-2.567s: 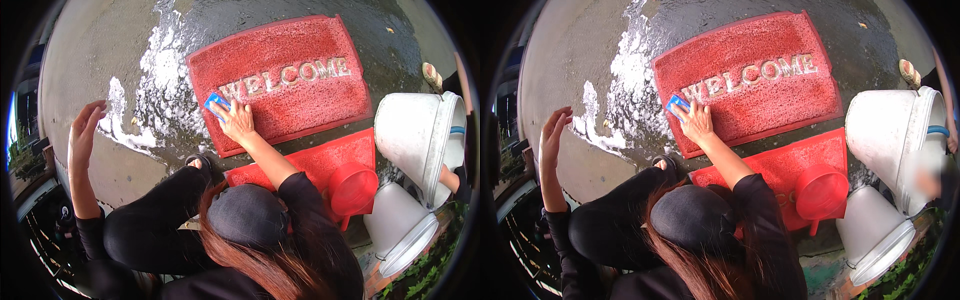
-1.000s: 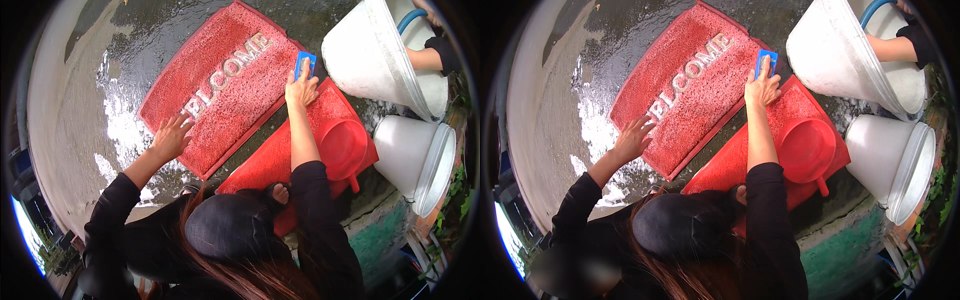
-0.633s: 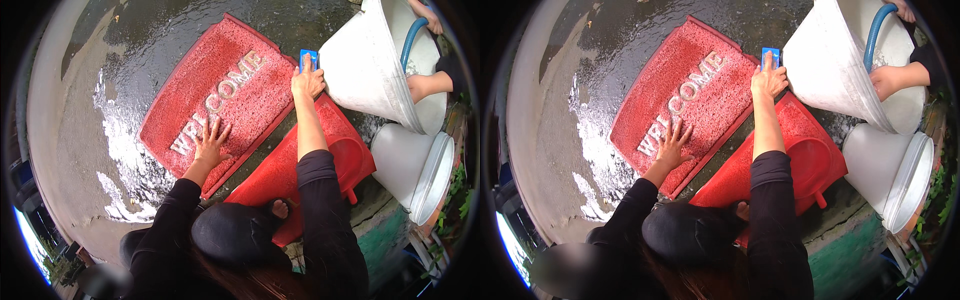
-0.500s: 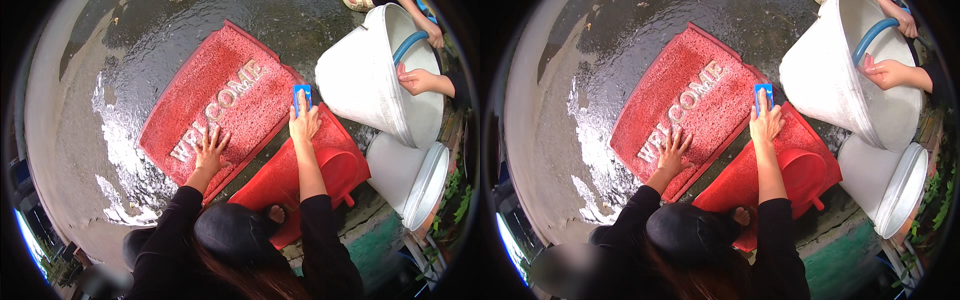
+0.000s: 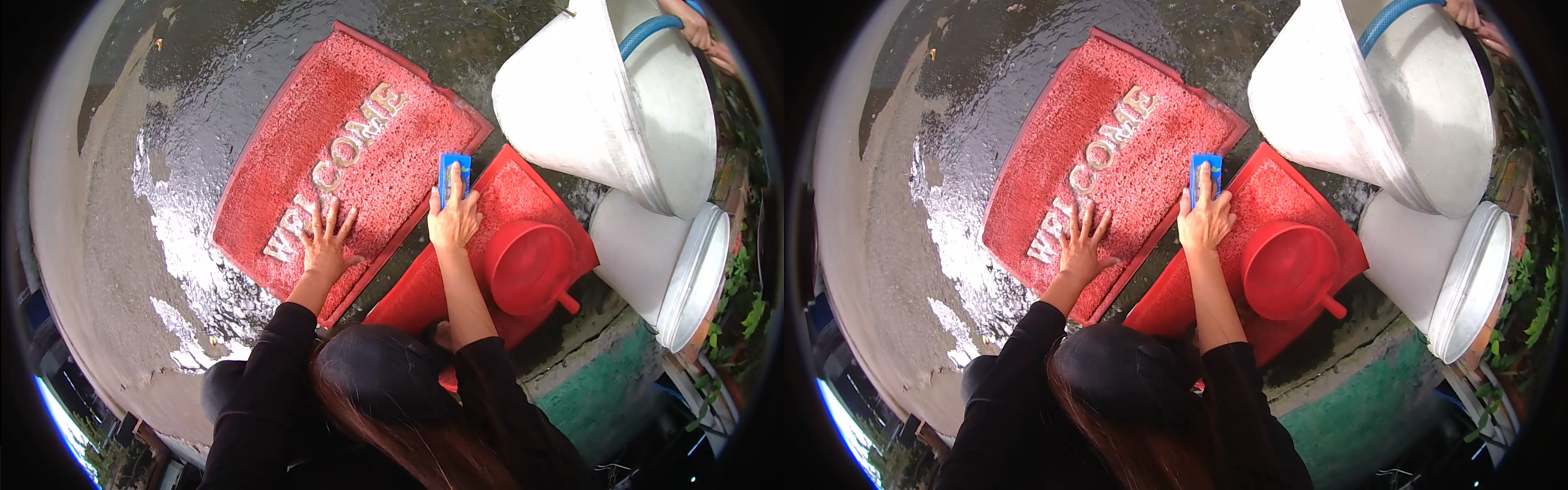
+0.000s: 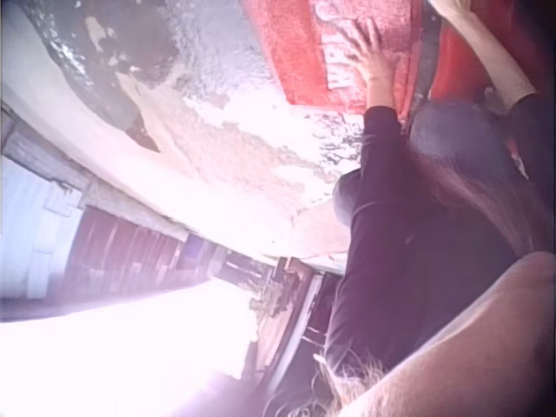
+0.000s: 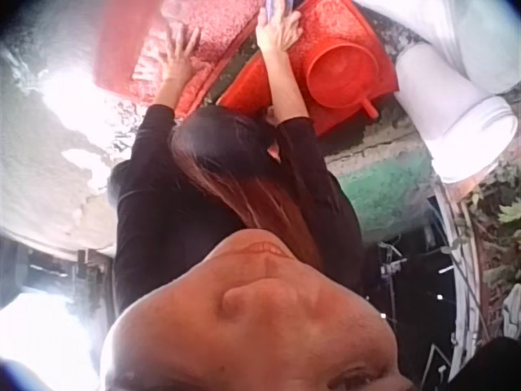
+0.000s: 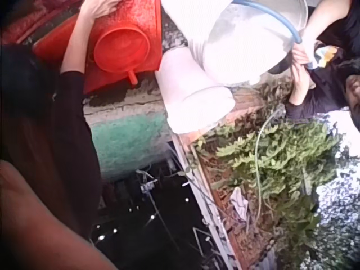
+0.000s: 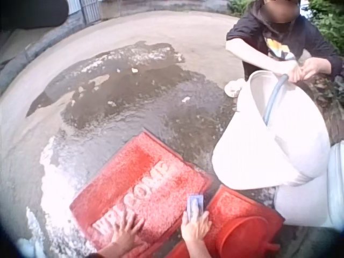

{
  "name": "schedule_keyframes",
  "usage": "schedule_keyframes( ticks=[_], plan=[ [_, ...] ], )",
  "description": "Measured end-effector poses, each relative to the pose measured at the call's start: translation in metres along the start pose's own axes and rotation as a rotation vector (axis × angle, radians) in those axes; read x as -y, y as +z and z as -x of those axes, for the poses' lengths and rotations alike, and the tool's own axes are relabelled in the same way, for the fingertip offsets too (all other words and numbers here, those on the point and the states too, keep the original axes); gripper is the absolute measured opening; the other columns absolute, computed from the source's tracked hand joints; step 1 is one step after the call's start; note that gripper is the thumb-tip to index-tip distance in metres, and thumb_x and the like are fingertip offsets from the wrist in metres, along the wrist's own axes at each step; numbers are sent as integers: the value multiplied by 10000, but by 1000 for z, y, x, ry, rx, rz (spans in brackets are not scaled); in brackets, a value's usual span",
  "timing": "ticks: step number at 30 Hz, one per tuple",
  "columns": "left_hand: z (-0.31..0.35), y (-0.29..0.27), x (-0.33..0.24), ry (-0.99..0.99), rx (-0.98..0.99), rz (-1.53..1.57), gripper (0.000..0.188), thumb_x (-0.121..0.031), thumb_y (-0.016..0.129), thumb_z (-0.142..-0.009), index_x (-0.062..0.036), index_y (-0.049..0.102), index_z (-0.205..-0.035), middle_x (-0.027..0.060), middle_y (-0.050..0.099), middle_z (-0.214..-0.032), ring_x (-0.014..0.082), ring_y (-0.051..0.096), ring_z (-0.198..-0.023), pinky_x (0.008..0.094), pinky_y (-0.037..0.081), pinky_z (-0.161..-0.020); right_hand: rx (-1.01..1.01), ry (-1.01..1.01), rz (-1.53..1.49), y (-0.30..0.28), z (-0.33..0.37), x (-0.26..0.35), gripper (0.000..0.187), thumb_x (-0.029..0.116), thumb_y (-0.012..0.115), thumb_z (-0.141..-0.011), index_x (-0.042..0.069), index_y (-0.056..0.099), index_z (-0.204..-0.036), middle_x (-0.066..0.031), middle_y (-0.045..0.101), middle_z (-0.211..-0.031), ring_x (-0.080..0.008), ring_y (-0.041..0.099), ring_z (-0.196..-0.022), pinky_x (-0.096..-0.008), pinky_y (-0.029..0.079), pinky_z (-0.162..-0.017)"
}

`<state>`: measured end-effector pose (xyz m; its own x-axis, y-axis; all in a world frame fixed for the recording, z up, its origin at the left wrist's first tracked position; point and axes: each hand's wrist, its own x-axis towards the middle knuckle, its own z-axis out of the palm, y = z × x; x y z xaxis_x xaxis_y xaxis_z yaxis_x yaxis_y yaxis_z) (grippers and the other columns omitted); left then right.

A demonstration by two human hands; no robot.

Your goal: The person scrubs two red welcome mats with a blue sponge and soapy water, then rinses them with a hose. The person flips the mats to clean both sides and repeatedly pours water over them to remove soap.

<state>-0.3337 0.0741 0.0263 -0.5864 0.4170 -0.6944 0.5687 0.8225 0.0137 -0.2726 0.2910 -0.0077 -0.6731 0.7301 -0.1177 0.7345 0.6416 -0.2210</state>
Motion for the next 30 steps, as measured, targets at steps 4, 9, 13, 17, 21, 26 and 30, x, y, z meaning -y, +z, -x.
schedule_keyframes(
  ticks=[4, 9, 13, 17, 21, 26, 30],
  plan=[
    [-1, -4, -2, 28, -34, -24, 1010, -612, 657, -655, -373, 60, -1434, 42, -54, -1515, 370, -41, -1375, 639, 286, -984, -90, 224, -31, -13, -82, -8, 577, 406, 602, -804, 329, 383, -1333, -156, 474, -874, -314, 564, -693, -461, 455, -609],
    [-1, -6, -4, 12, 10, -49, 1008, -612, 657, -655, -373, 63, -1434, 34, -71, -1515, 358, -69, -1378, 640, 277, -988, -91, 141, -45, 0, -41, -1, 629, 394, 594, -809, 311, 324, -1371, -160, 459, -853, -327, 566, -700, -451, 471, -598],
    [1, -1, -2, -18, 26, -28, 1006, -613, 657, -654, -378, 66, -1433, 30, -75, -1516, 360, -70, -1377, 641, 274, -990, 168, -131, -41, 2, 95, -1, 601, 405, 624, -775, 348, 415, -1336, -126, 429, -825, -299, 542, -646, -434, 456, -580],
    [-2, -4, -4, 5, 8, -52, 1010, -603, 667, -650, -384, 64, -1431, 26, -75, -1515, 362, -55, -1378, 637, 275, -995, -64, 16, -26, -5, -40, 2, 596, 389, 610, -798, 322, 373, -1340, -172, 476, -868, -342, 582, -707, -456, 474, -605],
    [-1, -10, -6, 24, -10, -17, 1028, -596, 670, -656, -389, 26, -1429, 24, -82, -1514, 362, -46, -1378, 631, 279, -999, -102, 123, -69, -12, -50, 0, 612, 391, 603, -807, 295, 343, -1353, -181, 479, -875, -349, 582, -708, -455, 477, -607],
    [1, 1, 0, -2, -14, -23, 1053, -606, 673, -647, -389, 1, -1428, 21, -74, -1515, 372, -29, -1376, 627, 277, -1001, 220, -257, 2, -3, 116, -3, 625, 407, 618, -781, 344, 379, -1354, -144, 436, -854, -308, 553, -676, -420, 452, -583],
    [3, -8, -5, 5, -11, -50, 1039, -602, 668, -662, -394, -5, -1426, 22, -64, -1516, 366, -30, -1378, 612, 272, -1013, 59, 43, -28, -22, -31, -5, 589, 402, 589, -810, 320, 360, -1346, -189, 476, -908, -347, 584, -742, -466, 469, -634]
  ],
)
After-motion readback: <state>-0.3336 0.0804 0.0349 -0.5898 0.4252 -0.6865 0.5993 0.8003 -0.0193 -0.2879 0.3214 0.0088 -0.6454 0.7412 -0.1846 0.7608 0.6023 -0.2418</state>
